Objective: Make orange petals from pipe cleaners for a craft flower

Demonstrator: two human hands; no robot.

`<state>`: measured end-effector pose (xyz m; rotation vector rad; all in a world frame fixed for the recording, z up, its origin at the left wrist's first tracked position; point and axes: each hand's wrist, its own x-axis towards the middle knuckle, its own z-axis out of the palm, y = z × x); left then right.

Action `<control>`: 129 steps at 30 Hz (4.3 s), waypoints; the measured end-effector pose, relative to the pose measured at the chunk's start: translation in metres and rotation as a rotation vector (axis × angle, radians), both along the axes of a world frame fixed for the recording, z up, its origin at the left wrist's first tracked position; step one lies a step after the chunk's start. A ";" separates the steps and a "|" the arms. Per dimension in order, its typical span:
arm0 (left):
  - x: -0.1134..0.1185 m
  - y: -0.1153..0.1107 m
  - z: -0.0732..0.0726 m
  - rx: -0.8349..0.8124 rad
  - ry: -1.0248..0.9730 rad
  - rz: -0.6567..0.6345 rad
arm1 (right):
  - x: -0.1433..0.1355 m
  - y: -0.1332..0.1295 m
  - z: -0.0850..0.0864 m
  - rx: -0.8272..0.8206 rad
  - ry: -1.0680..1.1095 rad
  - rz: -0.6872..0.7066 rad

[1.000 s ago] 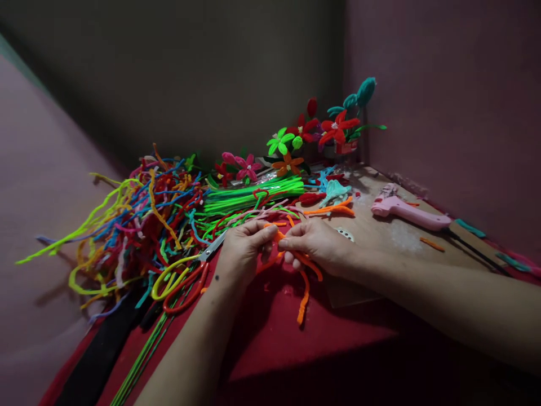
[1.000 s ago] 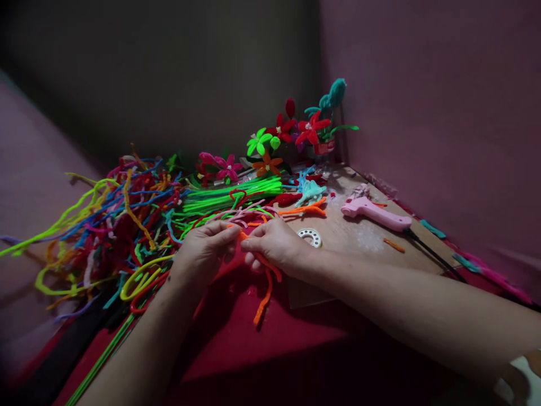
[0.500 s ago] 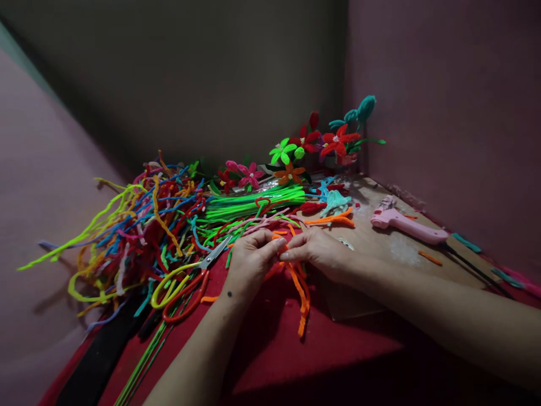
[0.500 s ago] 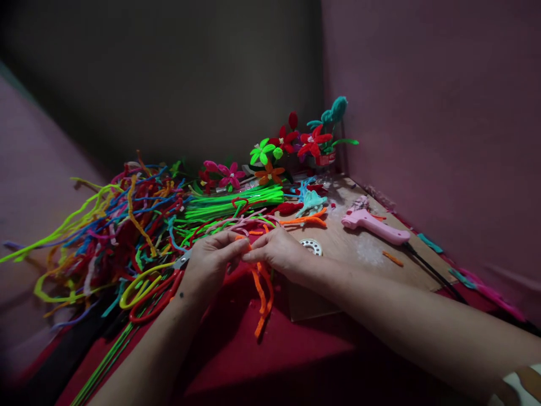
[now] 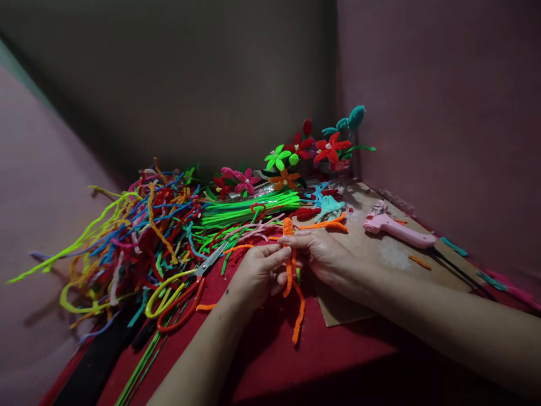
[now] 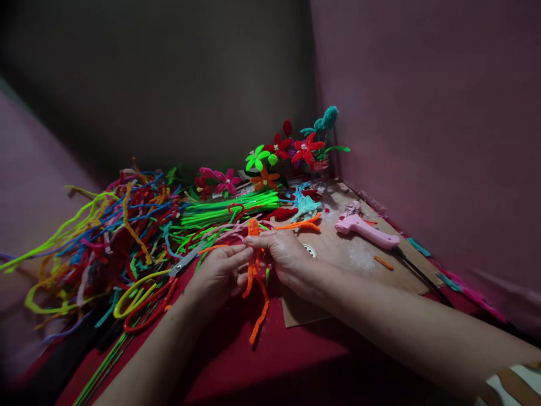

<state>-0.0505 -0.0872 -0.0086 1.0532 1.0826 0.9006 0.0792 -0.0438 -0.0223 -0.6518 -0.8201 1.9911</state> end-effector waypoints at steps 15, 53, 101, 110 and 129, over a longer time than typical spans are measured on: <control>0.002 -0.001 0.004 0.033 0.161 0.088 | 0.001 0.009 -0.005 0.137 0.052 -0.002; -0.007 -0.019 0.023 0.925 0.606 0.144 | 0.006 0.010 0.007 -0.059 -0.010 -0.032; -0.008 -0.023 0.020 0.978 1.279 -0.026 | 0.010 -0.012 0.014 0.365 -0.512 -0.034; -0.002 -0.022 0.014 1.001 1.494 -0.086 | 0.010 -0.012 0.012 0.354 -0.552 -0.024; -0.020 -0.016 0.023 0.375 0.576 0.206 | 0.011 -0.004 0.012 0.132 -0.321 -0.058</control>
